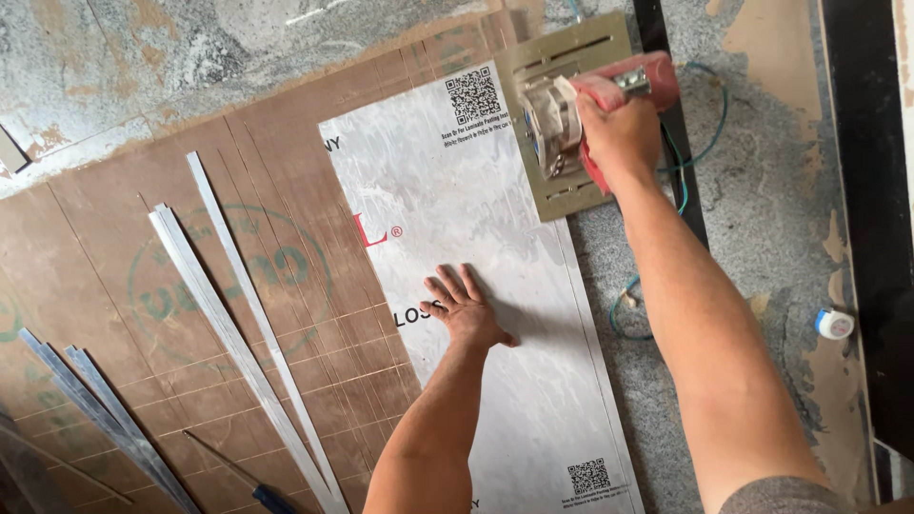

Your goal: The person sits on the floor and uses a handheld power saw to cut a large sheet of laminate flooring. They repeatedly position the saw, cut along the edge of the sheet, and separate the cut strips, which are placed to the side.

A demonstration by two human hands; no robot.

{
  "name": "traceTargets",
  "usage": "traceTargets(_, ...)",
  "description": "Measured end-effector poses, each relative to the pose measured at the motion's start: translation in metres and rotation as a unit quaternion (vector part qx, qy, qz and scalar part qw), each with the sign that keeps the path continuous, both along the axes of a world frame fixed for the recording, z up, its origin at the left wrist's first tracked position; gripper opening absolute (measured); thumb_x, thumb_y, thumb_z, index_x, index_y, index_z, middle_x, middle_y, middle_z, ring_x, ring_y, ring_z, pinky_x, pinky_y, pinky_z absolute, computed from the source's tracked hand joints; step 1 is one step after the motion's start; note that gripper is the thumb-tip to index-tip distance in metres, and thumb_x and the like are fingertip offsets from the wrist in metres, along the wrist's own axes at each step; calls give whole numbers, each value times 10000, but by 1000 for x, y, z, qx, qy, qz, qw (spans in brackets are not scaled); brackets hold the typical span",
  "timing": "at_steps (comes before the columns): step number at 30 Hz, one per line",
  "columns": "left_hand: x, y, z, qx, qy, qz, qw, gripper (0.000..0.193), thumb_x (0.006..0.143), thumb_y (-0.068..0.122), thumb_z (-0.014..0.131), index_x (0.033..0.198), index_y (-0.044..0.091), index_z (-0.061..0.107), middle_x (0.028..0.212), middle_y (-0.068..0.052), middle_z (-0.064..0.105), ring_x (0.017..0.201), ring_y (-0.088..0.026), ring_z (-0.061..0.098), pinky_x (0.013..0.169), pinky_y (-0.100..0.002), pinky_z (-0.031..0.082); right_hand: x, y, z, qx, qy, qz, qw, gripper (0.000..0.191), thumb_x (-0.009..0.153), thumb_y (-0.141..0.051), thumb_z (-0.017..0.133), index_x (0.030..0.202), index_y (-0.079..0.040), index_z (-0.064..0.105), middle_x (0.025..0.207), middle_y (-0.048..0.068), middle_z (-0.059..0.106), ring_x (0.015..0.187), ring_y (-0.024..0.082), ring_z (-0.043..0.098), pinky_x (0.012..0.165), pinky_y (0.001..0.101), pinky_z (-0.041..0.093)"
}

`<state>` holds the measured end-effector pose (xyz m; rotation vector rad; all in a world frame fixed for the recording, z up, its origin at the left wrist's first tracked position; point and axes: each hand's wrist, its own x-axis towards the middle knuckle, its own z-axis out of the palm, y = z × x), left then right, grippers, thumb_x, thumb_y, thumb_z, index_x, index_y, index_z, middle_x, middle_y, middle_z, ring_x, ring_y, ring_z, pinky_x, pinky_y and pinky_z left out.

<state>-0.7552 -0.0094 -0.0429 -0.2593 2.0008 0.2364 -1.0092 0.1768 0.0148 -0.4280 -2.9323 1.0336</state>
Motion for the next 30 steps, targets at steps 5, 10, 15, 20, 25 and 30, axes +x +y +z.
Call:
traceTargets(5, -2, -1, 1, 2, 9, 13, 1000, 1763, 479, 650, 970, 1585, -15, -232, 1604, -414, -272, 1443, -652, -256, 1077, -857, 20, -43, -27, 15, -33, -63, -40, 997, 531, 845, -508, 808, 824, 17, 737, 721, 195, 718, 631, 300, 739, 554, 432, 573)
traceTargets(10, -7, -2, 2, 3, -18, 14, 1000, 1763, 489, 647, 972, 1580, -2, -252, 1600, -403, -295, 1439, -641, -285, 1086, -846, -16, -74, -48, 34, -54, -50, -16, 997, 459, 897, -445, 781, 785, -6, 711, 627, 134, 706, 491, 203, 699, 486, 346, 542)
traceTargets(15, -9, -2, 3, -1, -23, 14, 1000, 1758, 499, 651, 968, 1576, -9, -255, 1594, -417, -290, 1443, -639, -281, 1090, -843, -19, -101, -57, 28, -106, -38, -7, 994, 473, 911, -461, 770, 800, -8, 691, 665, 121, 716, 542, 217, 722, 510, 379, 548)
traceTargets(20, -5, 1, 3, -8, -12, 19, 1000, 1764, 486, 641, 974, 1577, -11, -249, 1591, -421, -287, 1446, -644, -270, 1082, -849, -1, -108, -55, 11, -49, 127, 52, 989, 590, 972, -578, 799, 958, 6, 715, 864, 140, 764, 824, 283, 777, 715, 438, 590)
traceTargets(25, 2, 14, -6, -15, 15, 26, 999, 1795, 448, 659, 977, 1571, -14, -251, 1569, -427, -320, 1431, -643, -303, 1072, -860, -11, -73, -25, -3, -112, 206, 18, 972, 654, 943, -598, 801, 1117, 10, 635, 936, 135, 747, 829, 305, 760, 706, 448, 575)
traceTargets(30, 13, 26, -18, -18, 37, 40, 998, 1848, 402, 649, 995, 1547, -30, -287, 1546, -435, -359, 1420, -644, -325, 1073, -849, -26, 40, 58, -8, -477, 273, -23, 835, 490, 1025, -302, 741, 1320, 73, 631, 1086, 170, 724, 726, 158, 604, 648, 291, 503)
